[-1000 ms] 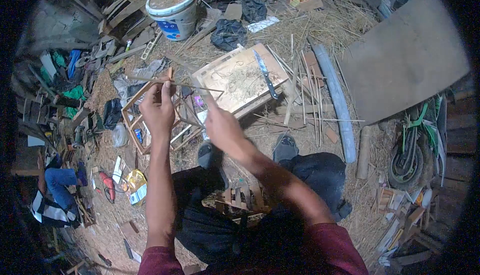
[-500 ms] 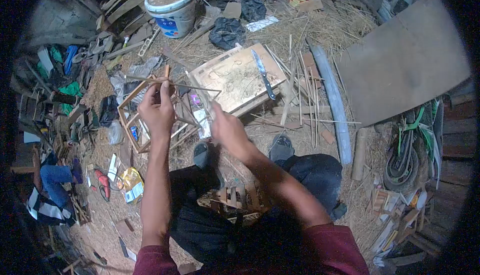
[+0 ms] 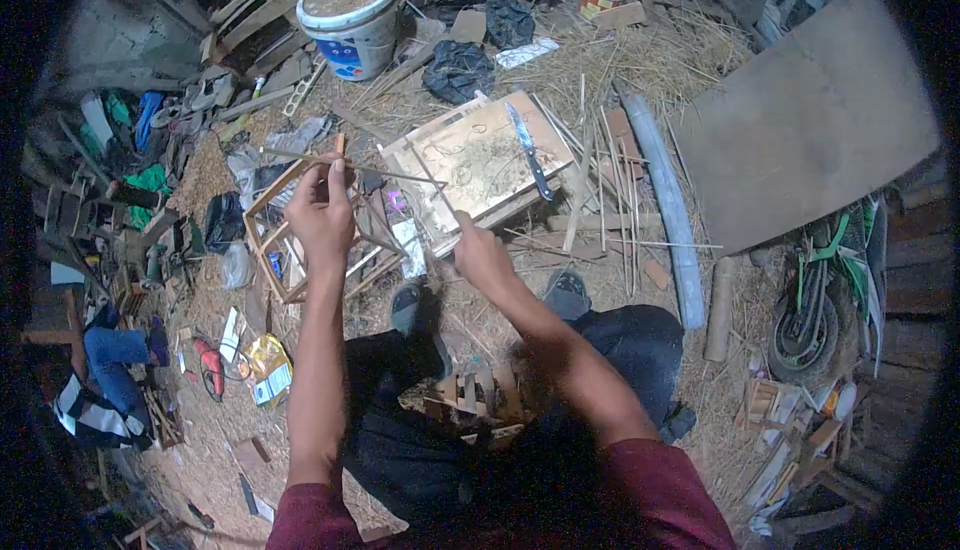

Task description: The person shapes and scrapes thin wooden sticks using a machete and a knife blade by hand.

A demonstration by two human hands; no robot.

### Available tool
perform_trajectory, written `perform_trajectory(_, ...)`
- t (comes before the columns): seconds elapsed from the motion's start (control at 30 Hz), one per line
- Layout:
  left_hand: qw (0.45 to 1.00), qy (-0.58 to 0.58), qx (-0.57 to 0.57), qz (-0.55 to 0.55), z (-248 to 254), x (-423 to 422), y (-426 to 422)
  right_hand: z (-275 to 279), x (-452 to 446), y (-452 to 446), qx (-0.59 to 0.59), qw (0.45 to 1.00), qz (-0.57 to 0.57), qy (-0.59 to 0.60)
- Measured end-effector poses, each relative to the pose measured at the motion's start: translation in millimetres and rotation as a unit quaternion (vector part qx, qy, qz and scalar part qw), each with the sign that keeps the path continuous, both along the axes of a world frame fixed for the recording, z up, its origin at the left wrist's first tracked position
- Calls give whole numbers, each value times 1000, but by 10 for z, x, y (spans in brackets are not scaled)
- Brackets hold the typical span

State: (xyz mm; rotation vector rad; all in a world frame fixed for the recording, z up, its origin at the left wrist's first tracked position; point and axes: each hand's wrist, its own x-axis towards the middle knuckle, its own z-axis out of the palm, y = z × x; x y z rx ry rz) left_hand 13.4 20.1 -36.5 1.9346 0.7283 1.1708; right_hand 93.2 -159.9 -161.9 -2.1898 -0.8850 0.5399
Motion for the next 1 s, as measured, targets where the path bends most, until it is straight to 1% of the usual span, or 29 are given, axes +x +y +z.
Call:
perform_trajectory(0.03, 999, 37, 24, 9, 29, -22, 12, 37, 2, 11, 1, 1000, 0, 7)
perform_trajectory(0.07, 1000, 26, 11, 11, 22, -33, 41, 76, 0, 7, 2, 1000, -3, 13)
perform_trajectory(0.1, 1000, 14, -1, 9, -2, -34, 85, 194, -47, -7, 28, 999, -6, 15)
perform_trajectory(0.2, 1000, -3, -10, -1, -74, -25, 126, 47, -67, -48, 53, 996, 9, -73)
perform_trajectory(0.23, 1000, -4, -9, 1, -55, -26, 94, -10, 2, -69, -5, 1000, -4, 24)
perform_trajectory(0.3, 1000, 1, 14, 15, -2, -15, 20, -75, 30, -116, -42, 999, -12, -5)
perform_trajectory(0.33, 999, 28, 14, 12, 66, -20, -52, -87, 24, -106, -60, 998, -18, -18)
perform_trajectory(0.4, 999, -2, 35, 6, 28, 14, -56, -144, -38, -124, -36, 999, -17, -10)
perform_trajectory(0.47, 999, 36, 4, 13, 22, -21, -31, -174, -51, -207, -16, 1000, -14, -8)
perform_trajectory(0.5, 999, 52, -9, 14, 39, -19, -24, -202, 9, -222, -90, 996, -24, 9)
perform_trajectory(0.6, 999, 15, 28, 7, 35, 0, -31, -242, -43, -149, -78, 996, -38, 32)
perform_trajectory(0.63, 996, 73, 39, 15, 87, -31, -43, -72, -118, -106, -25, 998, -45, 32)
perform_trajectory(0.73, 996, 61, 57, 20, 82, -5, -109, 570, -190, 39, 79, 989, -28, 121)
perform_trajectory(0.8, 997, 46, 55, 15, 69, 15, -164, 1086, -269, 206, 184, 982, -2, 38)
perform_trajectory(0.83, 998, 40, 54, 12, 64, 17, -187, 1199, -285, 244, 235, 972, 10, -2)
perform_trajectory(0.93, 993, 51, 104, 18, 80, 4, -203, 1144, -221, 187, 132, 991, 33, -8)
perform_trajectory(0.97, 995, 41, 88, 9, 90, -6, -215, 960, -149, 187, 41, 999, 2, 13)
perform_trajectory(1.0, 997, 29, 74, 2, 108, -10, -220, 705, -97, 144, 39, 999, -5, 2)
